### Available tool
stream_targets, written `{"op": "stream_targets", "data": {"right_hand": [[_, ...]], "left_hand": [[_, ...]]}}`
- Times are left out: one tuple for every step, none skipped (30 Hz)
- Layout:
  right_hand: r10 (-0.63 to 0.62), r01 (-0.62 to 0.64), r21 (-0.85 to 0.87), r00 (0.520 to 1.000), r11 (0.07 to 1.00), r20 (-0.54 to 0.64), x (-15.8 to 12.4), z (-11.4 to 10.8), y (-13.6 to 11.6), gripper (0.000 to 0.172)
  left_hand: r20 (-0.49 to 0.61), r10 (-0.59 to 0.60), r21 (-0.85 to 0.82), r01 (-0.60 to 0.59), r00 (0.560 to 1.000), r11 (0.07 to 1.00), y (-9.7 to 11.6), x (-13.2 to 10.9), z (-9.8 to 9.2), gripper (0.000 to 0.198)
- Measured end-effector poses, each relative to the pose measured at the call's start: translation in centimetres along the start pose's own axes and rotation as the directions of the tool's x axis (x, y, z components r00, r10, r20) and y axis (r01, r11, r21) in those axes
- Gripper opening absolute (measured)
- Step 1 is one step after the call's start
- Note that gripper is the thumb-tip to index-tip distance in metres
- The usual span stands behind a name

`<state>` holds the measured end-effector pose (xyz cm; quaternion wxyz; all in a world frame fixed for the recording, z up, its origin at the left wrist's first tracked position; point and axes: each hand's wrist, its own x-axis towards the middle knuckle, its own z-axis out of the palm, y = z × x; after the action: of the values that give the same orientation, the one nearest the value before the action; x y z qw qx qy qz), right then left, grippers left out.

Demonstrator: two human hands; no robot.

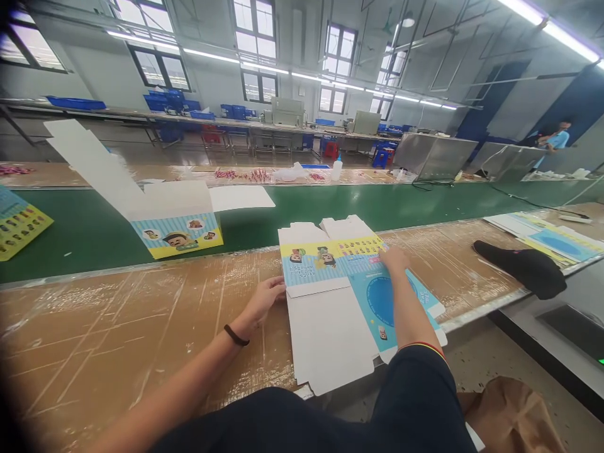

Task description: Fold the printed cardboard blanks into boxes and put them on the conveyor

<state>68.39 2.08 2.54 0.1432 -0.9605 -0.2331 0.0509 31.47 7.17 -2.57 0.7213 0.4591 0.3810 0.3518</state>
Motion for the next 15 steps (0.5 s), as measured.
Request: {"op": "stream_targets", "data": {"right_hand": [[-0.003,0.002,0.017,1.000,1.000,0.006,-0.1,-0.1,-0.1,0.062],[-0.002,0.002,0.037,1.000,0.999,0.011,-0.3,-0.2,-0.3,0.060],[-0.003,0.003,0.058,1.000,0.998,0.013,-0.5,-0.4,-0.6,0.057],[-0.012,0.011,0.081,1.000,0.997,0.012,-0.7,-0.5,-0.9,0.053],[-0.027,0.026,0.107,1.000,0.994,0.011,-0.9,-0.7,-1.3,0.047],[-0.049,0.047,0.138,0.999,0.989,0.014,-1.2,-0.9,-1.6,0.041],[-0.076,0.071,0.171,0.997,0.983,0.022,-1.5,-1.1,-2.1,0.037],[-0.109,0.100,0.200,0.993,0.975,0.034,-1.8,-1.3,-2.5,0.036],[-0.148,0.127,0.275,0.987,0.953,0.058,-2.0,-1.7,-3.1,0.037],[-0.195,0.147,0.388,0.977,0.910,0.089,-2.4,-2.1,-3.7,0.037],[-0.251,0.157,0.513,0.961,0.844,0.118,-2.7,-2.6,-4.4,0.035],[-0.314,0.155,0.644,0.939,0.749,0.139,-3.1,-3.2,-5.2,0.031],[-0.376,0.135,0.761,0.914,0.635,0.152,-3.6,-4.0,-6.1,0.025],[-0.428,0.103,0.849,0.891,0.518,0.153,-4.1,-4.8,-7.2,0.020],[-0.466,0.076,0.904,0.873,0.420,0.143,-4.8,-5.8,-8.4,0.017]], "left_hand": [[-0.029,0.007,-0.024,-0.008,1.000,1.000,0.0,0.1,-0.1,0.027],[-0.051,0.017,-0.046,-0.019,0.999,0.999,0.1,0.2,-0.2,0.028],[-0.064,0.027,-0.064,-0.031,0.998,0.997,0.3,0.2,-0.4,0.029],[-0.069,0.033,-0.080,-0.039,0.997,0.996,0.5,0.2,-0.7,0.031],[-0.066,0.042,-0.101,-0.048,0.997,0.994,0.9,0.1,-1.0,0.033],[-0.059,0.057,-0.127,-0.064,0.997,0.990,1.4,-0.1,-1.5,0.037],[-0.048,0.080,-0.155,-0.087,0.996,0.984,2.1,-0.3,-2.1,0.042],[-0.036,0.111,-0.180,-0.115,0.993,0.977,3.0,-0.7,-2.8,0.046],[-0.026,0.148,-0.197,-0.150,0.989,0.969,4.1,-1.1,-3.7,0.050],[-0.018,0.187,-0.199,-0.187,0.982,0.962,5.2,-1.5,-4.6,0.053],[-0.013,0.226,-0.184,-0.224,0.974,0.957,6.5,-2.0,-5.6,0.054],[-0.013,0.261,-0.152,-0.260,0.965,0.953,7.8,-2.6,-6.7,0.055],[-0.013,0.296,-0.112,-0.296,0.955,0.949,9.1,-3.2,-7.8,0.054],[-0.011,0.331,-0.068,-0.331,0.944,0.941,10.5,-3.7,-8.9,0.054],[-0.007,0.363,-0.023,-0.363,0.932,0.931,11.8,-4.3,-10.1,0.053]]}}
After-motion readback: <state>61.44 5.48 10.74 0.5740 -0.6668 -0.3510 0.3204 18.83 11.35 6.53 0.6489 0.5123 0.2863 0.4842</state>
